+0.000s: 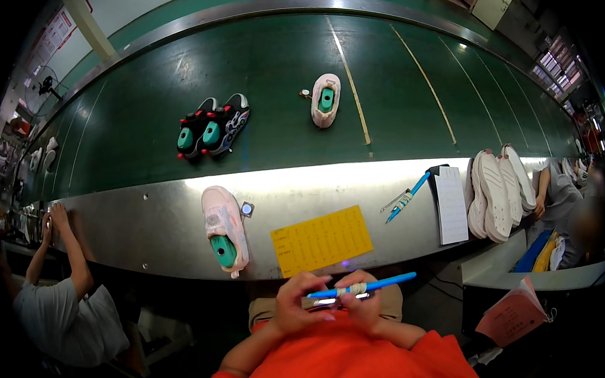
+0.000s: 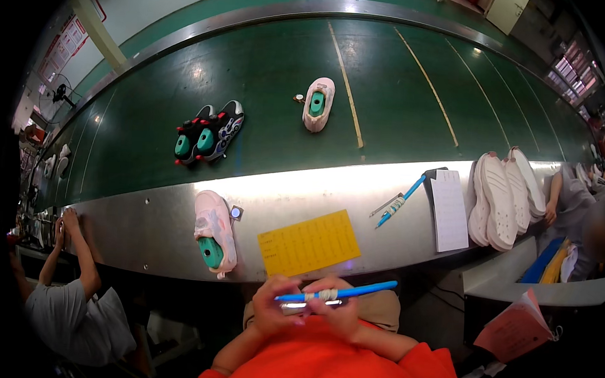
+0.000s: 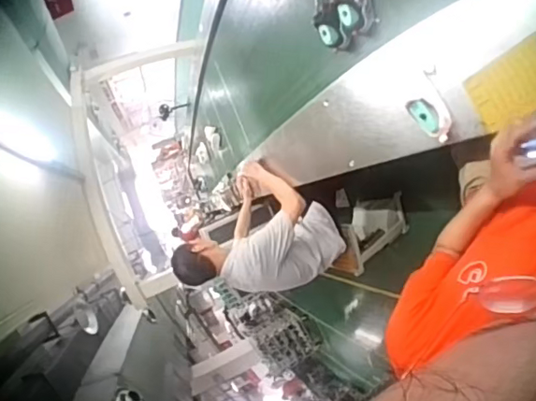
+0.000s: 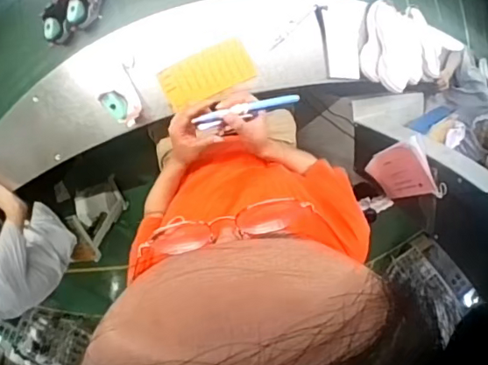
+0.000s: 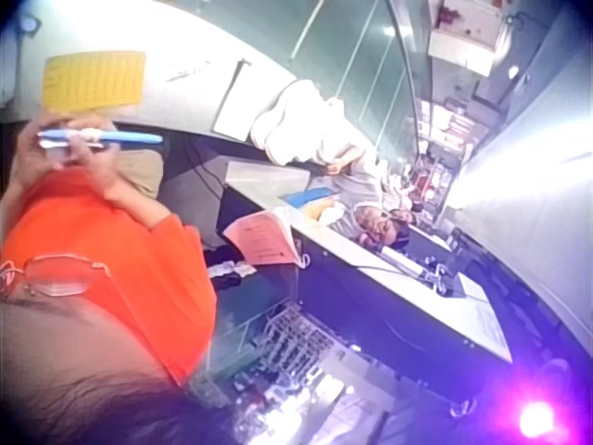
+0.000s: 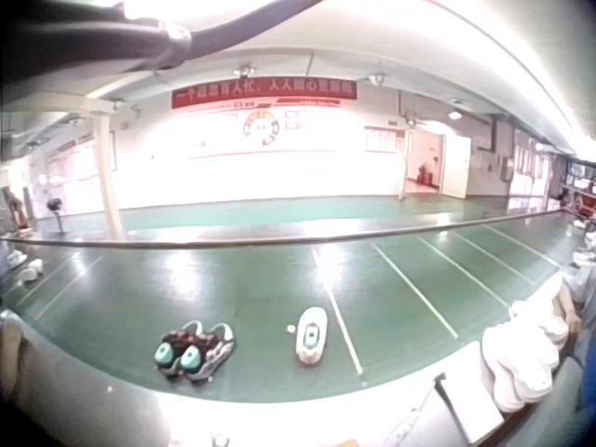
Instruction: The person inspects shoes on a conveyor belt, picks them up, and writes on a yellow notepad with a blue pen. They handle multiple pairs of shoes, including pink and black models, and occasionally place them back on the belt or on the table.
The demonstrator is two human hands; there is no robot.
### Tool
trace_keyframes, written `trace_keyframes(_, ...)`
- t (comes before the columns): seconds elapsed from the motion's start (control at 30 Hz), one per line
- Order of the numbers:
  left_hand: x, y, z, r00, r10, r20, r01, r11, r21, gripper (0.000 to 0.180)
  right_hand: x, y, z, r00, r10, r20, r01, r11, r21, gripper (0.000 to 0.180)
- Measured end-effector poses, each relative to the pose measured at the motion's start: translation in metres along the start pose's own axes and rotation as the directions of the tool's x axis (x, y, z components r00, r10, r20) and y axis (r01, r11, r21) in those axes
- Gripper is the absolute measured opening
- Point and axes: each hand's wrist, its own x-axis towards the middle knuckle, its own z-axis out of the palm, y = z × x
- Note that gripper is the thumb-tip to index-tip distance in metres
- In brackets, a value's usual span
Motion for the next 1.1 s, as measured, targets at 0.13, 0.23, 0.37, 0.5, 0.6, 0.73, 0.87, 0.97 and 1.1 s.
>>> trace_keyframes(0.13,-0.016,0.001,0.011,0.999,0.012,-0.038,-0.019,0.985,-0.172,0.034,-0.007,0.0,0.015,0.98,-0.181,0.088,0.174,0.982,0.074,0.023)
trace_keyframes(0.23,-0.008,0.014,0.018,0.998,0.045,-0.049,-0.055,0.976,-0.212,0.035,-0.008,0.002,0.019,0.959,-0.275,0.069,0.264,0.955,0.136,0.028)
trace_keyframes(0.37,-0.004,0.01,0.029,0.989,0.142,-0.041,-0.148,0.932,-0.33,0.035,-0.012,0.004,0.024,0.933,-0.347,0.091,0.326,0.926,0.193,0.028)
trace_keyframes(0.5,0.003,0.014,0.022,0.955,0.296,0.013,-0.294,0.953,-0.071,0.037,-0.012,-0.004,0.03,0.983,-0.182,0.016,0.172,0.949,0.264,0.026)
trace_keyframes(0.6,0.0,0.019,0.026,0.976,0.216,-0.04,-0.218,0.975,-0.05,0.036,-0.015,0.003,0.028,0.981,-0.185,-0.053,0.192,0.964,0.186,0.027)
trace_keyframes(0.73,-0.006,0.028,0.029,0.984,0.157,-0.085,-0.162,0.985,-0.052,0.033,-0.019,0.0,0.037,0.983,-0.168,-0.08,0.181,0.959,0.217,0.028)
trace_keyframes(0.87,-0.006,0.026,0.031,0.977,0.182,-0.108,-0.193,0.976,-0.104,0.033,-0.02,0.001,0.038,0.973,-0.206,-0.105,0.222,0.958,0.181,0.028)
trace_keyframes(0.97,-0.008,0.024,0.03,0.976,0.192,-0.102,-0.202,0.974,-0.1,0.033,-0.023,0.005,0.038,0.968,-0.226,-0.109,0.241,0.958,0.155,0.028)
trace_keyframes(1.1,-0.009,0.025,0.028,0.969,0.227,-0.102,-0.23,0.973,-0.017,0.034,-0.021,0.006,0.04,0.963,-0.252,-0.1,0.263,0.958,0.116,0.028)
